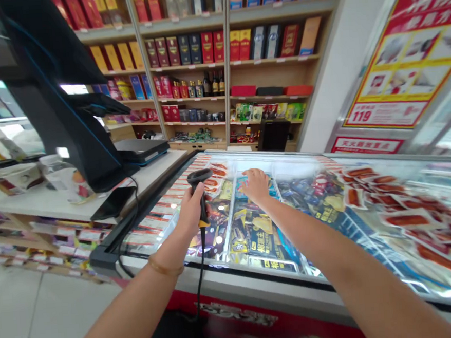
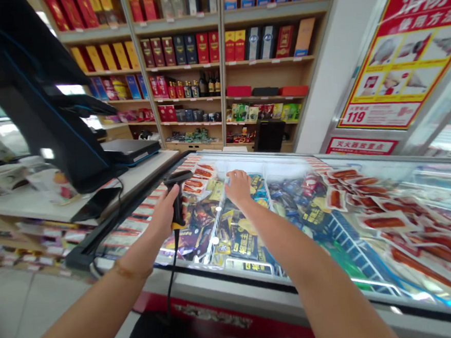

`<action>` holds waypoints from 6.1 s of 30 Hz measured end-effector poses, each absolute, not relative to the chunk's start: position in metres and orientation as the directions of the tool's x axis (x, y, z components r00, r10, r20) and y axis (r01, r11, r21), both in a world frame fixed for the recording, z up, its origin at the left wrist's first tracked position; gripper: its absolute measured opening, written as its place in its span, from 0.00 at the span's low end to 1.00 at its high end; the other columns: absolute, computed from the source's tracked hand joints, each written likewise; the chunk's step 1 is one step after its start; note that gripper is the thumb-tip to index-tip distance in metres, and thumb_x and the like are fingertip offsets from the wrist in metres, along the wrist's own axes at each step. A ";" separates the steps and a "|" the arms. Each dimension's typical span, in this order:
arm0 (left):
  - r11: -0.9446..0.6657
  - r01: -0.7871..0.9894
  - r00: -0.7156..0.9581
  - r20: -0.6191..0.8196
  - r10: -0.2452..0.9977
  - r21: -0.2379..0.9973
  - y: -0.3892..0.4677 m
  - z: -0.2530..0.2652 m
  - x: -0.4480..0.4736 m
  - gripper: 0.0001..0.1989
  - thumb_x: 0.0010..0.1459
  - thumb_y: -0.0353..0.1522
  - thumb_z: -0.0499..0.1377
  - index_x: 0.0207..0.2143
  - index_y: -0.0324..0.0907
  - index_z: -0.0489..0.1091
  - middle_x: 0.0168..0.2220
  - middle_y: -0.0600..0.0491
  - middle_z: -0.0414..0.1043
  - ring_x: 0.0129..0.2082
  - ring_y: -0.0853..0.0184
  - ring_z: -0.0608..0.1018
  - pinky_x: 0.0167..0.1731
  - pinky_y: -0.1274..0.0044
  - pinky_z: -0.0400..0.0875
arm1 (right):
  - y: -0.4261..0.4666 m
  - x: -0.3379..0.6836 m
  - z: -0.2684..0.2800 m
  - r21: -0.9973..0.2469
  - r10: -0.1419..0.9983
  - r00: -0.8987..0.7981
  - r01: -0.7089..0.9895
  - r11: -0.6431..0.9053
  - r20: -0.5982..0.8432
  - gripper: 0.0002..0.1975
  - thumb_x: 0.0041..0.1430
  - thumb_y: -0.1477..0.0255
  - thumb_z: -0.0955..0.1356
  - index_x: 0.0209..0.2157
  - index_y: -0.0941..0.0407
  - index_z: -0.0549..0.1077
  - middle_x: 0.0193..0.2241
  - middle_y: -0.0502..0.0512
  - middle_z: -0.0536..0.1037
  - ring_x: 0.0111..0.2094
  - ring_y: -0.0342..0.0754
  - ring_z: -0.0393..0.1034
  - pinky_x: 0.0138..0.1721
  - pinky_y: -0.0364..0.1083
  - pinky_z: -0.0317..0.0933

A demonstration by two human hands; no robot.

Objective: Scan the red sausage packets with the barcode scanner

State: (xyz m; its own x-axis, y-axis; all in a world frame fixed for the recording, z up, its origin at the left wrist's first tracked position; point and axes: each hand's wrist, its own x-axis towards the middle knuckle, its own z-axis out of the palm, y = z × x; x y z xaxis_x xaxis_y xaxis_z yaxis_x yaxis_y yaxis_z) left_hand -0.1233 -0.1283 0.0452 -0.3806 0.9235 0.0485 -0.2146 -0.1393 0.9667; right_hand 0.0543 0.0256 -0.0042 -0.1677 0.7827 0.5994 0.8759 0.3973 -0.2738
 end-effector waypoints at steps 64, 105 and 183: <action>-0.192 -0.086 0.223 0.206 0.953 0.978 -0.102 0.005 0.027 0.22 0.52 0.48 0.63 0.39 0.44 0.61 0.25 0.59 0.70 0.15 0.75 0.68 0.13 0.81 0.63 | -0.022 0.254 0.020 -0.487 0.787 0.069 0.817 0.309 0.614 0.16 0.60 0.69 0.68 0.49 0.58 0.75 0.46 0.61 0.80 0.49 0.58 0.72 0.52 0.52 0.62; -0.245 -0.109 -0.600 0.133 0.789 0.963 -0.148 0.055 -0.189 0.24 0.49 0.51 0.64 0.34 0.45 0.59 0.22 0.61 0.68 0.12 0.74 0.68 0.10 0.81 0.63 | 0.057 -0.040 0.025 -0.415 0.834 -0.363 0.740 0.529 0.416 0.25 0.61 0.66 0.67 0.60 0.50 0.68 0.58 0.57 0.72 0.59 0.56 0.62 0.59 0.54 0.55; -0.114 -0.018 0.040 0.115 0.993 0.993 -0.079 0.001 0.033 0.23 0.53 0.52 0.62 0.39 0.45 0.61 0.25 0.58 0.70 0.15 0.75 0.68 0.13 0.82 0.60 | 0.054 0.279 -0.033 -0.046 0.820 -0.266 0.941 0.334 0.506 0.23 0.60 0.80 0.61 0.53 0.52 0.75 0.63 0.56 0.67 0.67 0.60 0.49 0.59 0.62 0.48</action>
